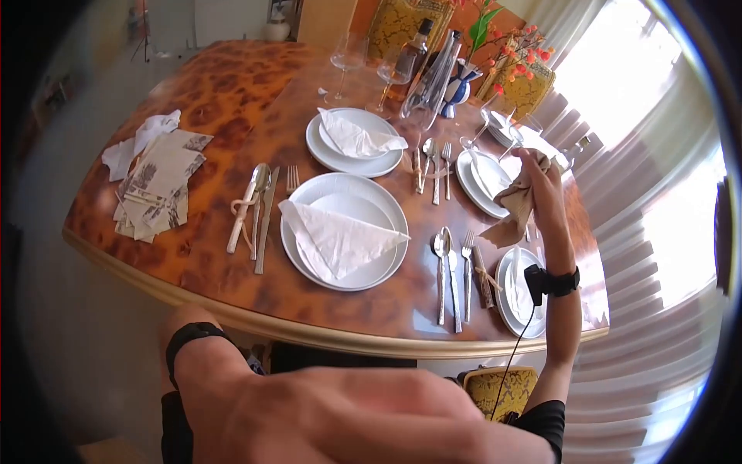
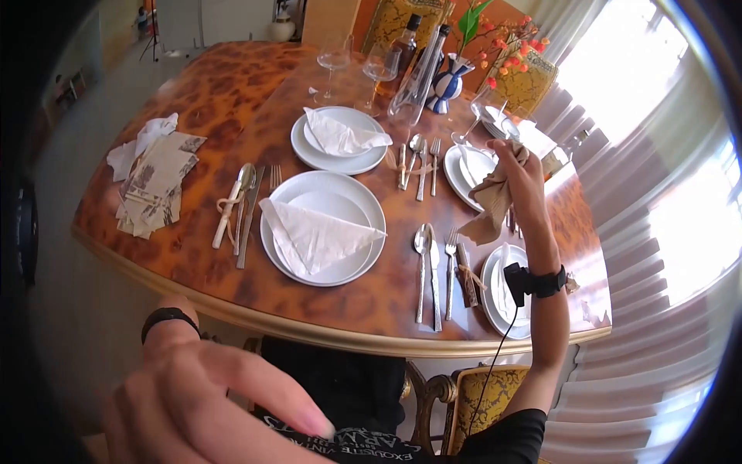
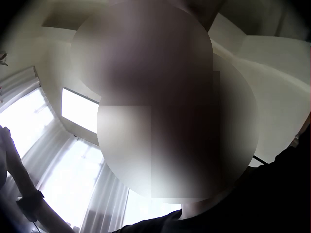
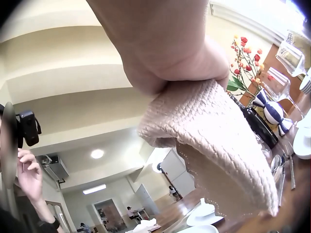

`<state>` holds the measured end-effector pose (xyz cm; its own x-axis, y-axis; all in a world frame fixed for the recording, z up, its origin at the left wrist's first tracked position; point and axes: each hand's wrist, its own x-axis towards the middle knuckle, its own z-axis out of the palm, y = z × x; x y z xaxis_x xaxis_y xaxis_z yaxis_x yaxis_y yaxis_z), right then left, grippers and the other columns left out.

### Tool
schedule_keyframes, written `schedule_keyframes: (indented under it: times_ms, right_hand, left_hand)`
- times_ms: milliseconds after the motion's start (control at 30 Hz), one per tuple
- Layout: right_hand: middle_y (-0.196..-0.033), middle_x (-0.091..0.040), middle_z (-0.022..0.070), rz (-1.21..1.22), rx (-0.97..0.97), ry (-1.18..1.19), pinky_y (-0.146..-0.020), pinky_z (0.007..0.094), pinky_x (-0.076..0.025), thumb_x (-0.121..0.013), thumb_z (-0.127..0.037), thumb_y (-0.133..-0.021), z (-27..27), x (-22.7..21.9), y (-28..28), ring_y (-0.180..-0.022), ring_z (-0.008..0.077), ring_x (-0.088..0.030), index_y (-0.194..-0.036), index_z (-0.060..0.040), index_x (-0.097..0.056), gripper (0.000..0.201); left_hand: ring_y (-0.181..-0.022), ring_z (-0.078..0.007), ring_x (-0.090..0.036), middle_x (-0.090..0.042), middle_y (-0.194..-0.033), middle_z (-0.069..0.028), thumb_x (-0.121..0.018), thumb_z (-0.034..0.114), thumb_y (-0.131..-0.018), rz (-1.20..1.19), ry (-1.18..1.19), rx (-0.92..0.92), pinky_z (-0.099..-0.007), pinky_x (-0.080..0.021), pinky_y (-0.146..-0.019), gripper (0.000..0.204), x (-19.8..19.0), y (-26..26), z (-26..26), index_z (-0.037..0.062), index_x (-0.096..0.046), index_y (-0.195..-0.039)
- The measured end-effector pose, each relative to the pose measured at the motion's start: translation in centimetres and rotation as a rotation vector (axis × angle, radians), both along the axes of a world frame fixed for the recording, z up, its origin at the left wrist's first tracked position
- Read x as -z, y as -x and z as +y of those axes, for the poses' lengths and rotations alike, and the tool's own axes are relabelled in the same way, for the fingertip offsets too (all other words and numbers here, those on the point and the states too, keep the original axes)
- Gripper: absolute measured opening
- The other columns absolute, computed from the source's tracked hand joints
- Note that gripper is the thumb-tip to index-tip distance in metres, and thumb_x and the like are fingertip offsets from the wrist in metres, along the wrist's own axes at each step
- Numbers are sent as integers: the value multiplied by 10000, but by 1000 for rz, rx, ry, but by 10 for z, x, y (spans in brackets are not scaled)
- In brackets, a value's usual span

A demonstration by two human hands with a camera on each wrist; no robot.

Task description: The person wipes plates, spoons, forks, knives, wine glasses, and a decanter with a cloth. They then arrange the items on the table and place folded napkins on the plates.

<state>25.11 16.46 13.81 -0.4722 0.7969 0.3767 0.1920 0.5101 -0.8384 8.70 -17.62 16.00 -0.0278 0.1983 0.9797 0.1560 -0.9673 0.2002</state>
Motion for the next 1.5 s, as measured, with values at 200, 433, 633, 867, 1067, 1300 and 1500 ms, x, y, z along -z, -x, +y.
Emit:
schedule_keyframes:
  times_ms: [200,433,633,867,1067,1300,1500]
  right_hand:
    - [-845,-566,41,72,-8,126,-580,251,-498,-585,-262,-947,0,1,-29,-649,98,-576,-1069,42,-628,331]
    - [-808,-549,26,107,8,123,-575,247,-492,-593,-259,-947,-1,1,-47,-646,91,-570,-1059,38,-633,320]
    - [-836,-578,22,79,17,65,-601,233,-468,-603,-279,-942,-12,4,-37,-671,81,-555,-1043,29,-650,328]
    - [-853,-623,31,-5,-42,81,-656,246,-463,-610,-315,-935,-13,10,-27,-712,74,-549,-1039,45,-661,378]
    - [-847,-638,26,-79,-35,-44,-647,241,-466,-612,-317,-942,-16,10,-6,-708,67,-552,-1033,30,-671,364]
    - [-805,-608,-2,-151,-92,-91,-633,252,-451,-620,-308,-935,-7,2,20,-700,59,-531,-968,14,-668,327]
    - [-719,-593,7,-151,-150,-244,-607,297,-465,-617,-338,-929,37,6,49,-650,83,-553,-900,13,-652,354]
  left_hand:
    - [-494,-106,-411,-395,-569,7,-437,359,-1028,67,-98,50,-246,-350,-495,453,16,-30,-8,71,-457,-680]
    - [-551,-107,-443,-438,-624,-13,-455,332,-1021,106,-143,70,-248,-373,-540,410,20,-26,-6,60,-486,-716]
    - [-601,-108,-471,-475,-670,-29,-470,308,-1015,133,-170,87,-249,-392,-579,374,19,-21,-3,51,-510,-747]
    - [-659,-109,-503,-519,-725,-49,-488,281,-1007,150,-205,129,-250,-415,-625,333,21,-14,1,41,-539,-782]
    - [-709,-109,-531,-556,-771,-65,-503,257,-1001,167,-237,168,-251,-435,-664,300,21,-7,2,32,-563,-813]
    - [-767,-110,-563,-600,-825,-85,-521,230,-994,208,-237,176,-252,-457,-709,264,14,6,13,21,-592,-849]
    - [-816,-111,-591,-637,-872,-101,-537,207,-987,372,-163,285,-254,-477,-748,236,-5,39,34,12,-616,-879]
